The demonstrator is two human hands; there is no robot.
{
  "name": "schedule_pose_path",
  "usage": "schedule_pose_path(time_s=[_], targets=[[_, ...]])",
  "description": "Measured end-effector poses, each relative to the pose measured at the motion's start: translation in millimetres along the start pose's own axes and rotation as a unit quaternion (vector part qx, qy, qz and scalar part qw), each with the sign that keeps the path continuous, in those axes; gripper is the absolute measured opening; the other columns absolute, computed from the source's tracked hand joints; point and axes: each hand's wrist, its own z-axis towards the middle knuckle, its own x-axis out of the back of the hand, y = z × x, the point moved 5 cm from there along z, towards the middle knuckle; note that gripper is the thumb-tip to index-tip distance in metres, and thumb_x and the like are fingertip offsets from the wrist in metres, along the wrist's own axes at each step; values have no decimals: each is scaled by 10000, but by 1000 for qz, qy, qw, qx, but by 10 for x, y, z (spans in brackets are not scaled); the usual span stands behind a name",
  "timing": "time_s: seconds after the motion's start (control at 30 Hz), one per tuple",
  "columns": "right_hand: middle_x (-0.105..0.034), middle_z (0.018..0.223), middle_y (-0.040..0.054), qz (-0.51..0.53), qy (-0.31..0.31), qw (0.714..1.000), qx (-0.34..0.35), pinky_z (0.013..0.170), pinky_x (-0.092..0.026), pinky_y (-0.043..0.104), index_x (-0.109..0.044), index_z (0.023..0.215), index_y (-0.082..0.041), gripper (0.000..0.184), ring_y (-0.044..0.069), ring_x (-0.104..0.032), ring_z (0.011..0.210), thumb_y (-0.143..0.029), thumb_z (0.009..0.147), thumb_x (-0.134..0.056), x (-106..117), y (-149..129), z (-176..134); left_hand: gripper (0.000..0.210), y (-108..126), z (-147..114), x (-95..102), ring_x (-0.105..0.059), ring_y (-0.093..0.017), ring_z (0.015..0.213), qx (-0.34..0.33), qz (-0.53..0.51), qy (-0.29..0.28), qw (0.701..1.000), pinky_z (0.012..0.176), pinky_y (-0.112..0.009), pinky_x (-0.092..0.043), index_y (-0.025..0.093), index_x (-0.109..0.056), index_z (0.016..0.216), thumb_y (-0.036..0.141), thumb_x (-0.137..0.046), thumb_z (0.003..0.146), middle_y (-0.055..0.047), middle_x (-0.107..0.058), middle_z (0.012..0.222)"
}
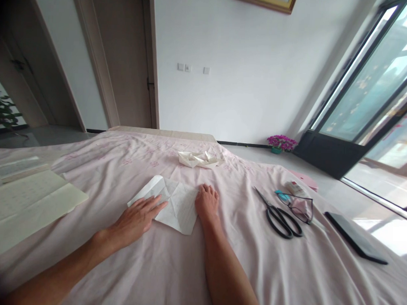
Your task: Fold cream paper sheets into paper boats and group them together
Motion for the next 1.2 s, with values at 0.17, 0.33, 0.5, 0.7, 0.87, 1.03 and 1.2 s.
schedule_pose_path(time_s=[0.17, 0.33, 0.5, 0.7, 0.87, 1.03, 1.2], targets=[[-476, 1409, 63, 5, 9, 1000, 5, 1076, -208, 385, -523, 1318, -219, 418, 254, -340, 1332, -242, 931, -366, 2, -15, -6, 523, -88, 79, -62, -614, -234, 1080, 32, 14, 71, 997, 956, -407, -468, 265, -544, 1304, 37, -390, 859, -83, -574, 1327], [-509, 1374, 88, 52, 30, 998, 24, 1046, -276, 410, -515, 1325, -211, 426, 264, -417, 1275, -238, 910, -423, 96, -75, -23, 481, -229, 125, 17, -572, -219, 1166, 22, -71, 185, 980, 1045, -425, -411, 257, -538, 1308, 68, -392, 890, -44, -635, 1252], [-530, 1348, 68, 229, 117, 957, 136, 1034, -345, 390, -497, 1339, -236, 436, 230, -467, 1231, -290, 909, -459, 292, -267, -67, 502, -279, 59, 162, -496, -187, 1260, -14, -223, 273, 936, 1102, -408, -362, 263, -531, 1308, 60, -346, 888, -16, -595, 1307], [-466, 1409, 79, 496, 132, 844, 155, 1078, -316, 446, -452, 1380, -250, 632, 266, -407, 1300, -395, 794, -638, 489, -376, -95, 394, -367, 25, 101, -509, -218, 1250, 67, -452, 227, 860, 1084, -379, -379, 243, -591, 1248, 196, -453, 882, -39, -583, 1322], [-581, 1286, 59, 610, 15, 786, 104, 1034, -359, 442, -594, 1242, -253, 598, 294, -459, 1250, -388, 679, -740, 532, -389, -83, 348, -328, 75, 103, -577, -244, 1156, 107, -579, 175, 789, 1001, -362, -437, 213, -648, 1159, 239, -535, 831, -59, -646, 1228], [-642, 1145, 36, 622, 4, 780, 59, 993, -392, 407, -678, 1058, -250, 456, 280, -523, 1161, -377, 631, -776, 543, -322, -79, 345, -317, 104, 85, -640, -256, 994, 141, -680, 152, 703, 859, -338, -499, 188, -655, 1112, 268, -605, 780, -72, -705, 1081], [-664, 1097, 52, 692, -126, 706, 86, 827, -489, 381, -619, 1169, -260, 584, 256, -621, 980, -371, 620, -788, 508, -428, -100, 399, -323, 122, 116, -637, -288, 987, 149, -761, 142, 615, 849, -372, -499, 173, -649, 1116, 305, -660, 739, -92, -701, 1078]])
